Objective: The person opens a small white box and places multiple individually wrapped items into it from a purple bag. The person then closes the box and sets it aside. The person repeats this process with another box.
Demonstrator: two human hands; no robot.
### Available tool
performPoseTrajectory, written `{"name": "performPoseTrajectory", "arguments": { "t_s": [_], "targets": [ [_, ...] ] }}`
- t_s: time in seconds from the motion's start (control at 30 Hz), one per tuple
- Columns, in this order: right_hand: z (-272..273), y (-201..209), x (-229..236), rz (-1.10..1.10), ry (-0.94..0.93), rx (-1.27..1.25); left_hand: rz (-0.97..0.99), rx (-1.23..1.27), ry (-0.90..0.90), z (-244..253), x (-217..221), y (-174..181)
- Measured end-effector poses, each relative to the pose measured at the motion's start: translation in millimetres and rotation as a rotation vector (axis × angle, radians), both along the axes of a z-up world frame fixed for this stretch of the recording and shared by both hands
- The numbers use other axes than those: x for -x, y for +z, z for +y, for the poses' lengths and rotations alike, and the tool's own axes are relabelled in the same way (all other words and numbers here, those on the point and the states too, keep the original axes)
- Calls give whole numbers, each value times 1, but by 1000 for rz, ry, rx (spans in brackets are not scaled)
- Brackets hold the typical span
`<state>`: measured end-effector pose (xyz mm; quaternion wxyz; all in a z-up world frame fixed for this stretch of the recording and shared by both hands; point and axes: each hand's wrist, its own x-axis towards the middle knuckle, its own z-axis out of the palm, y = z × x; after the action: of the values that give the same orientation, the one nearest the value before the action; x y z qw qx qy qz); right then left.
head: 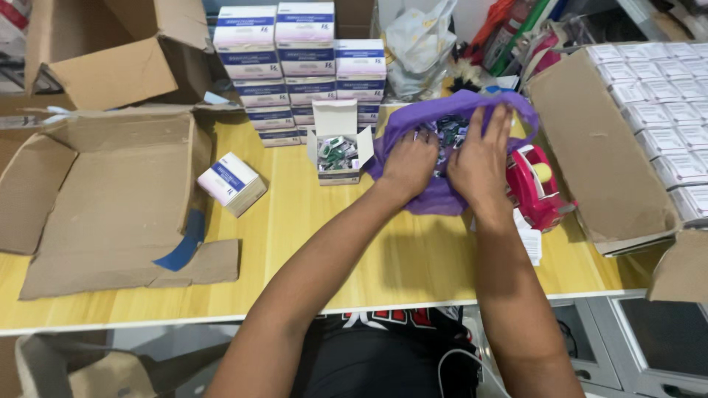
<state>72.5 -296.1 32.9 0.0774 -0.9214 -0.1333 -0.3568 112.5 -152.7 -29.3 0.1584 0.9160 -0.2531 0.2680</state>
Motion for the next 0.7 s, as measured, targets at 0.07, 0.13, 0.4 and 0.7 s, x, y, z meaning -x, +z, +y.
{"name": "performPoseTrajectory", "arguments": {
  "t_s": [0.07,0.13,0.4,0.7],
  "targets": [
    [6,16,6,-51,-45,-66,-64,68,-115,-2,-14,0],
    [10,27,11,106,-63,-175,7,187,-306,-3,-29,3],
    [9,5,-27,219,174,-286,267,357,-137,-4,-45,10],
    [8,-2,-9,46,111,-437,298,341,79,-6,-33,12]
  ]
}}
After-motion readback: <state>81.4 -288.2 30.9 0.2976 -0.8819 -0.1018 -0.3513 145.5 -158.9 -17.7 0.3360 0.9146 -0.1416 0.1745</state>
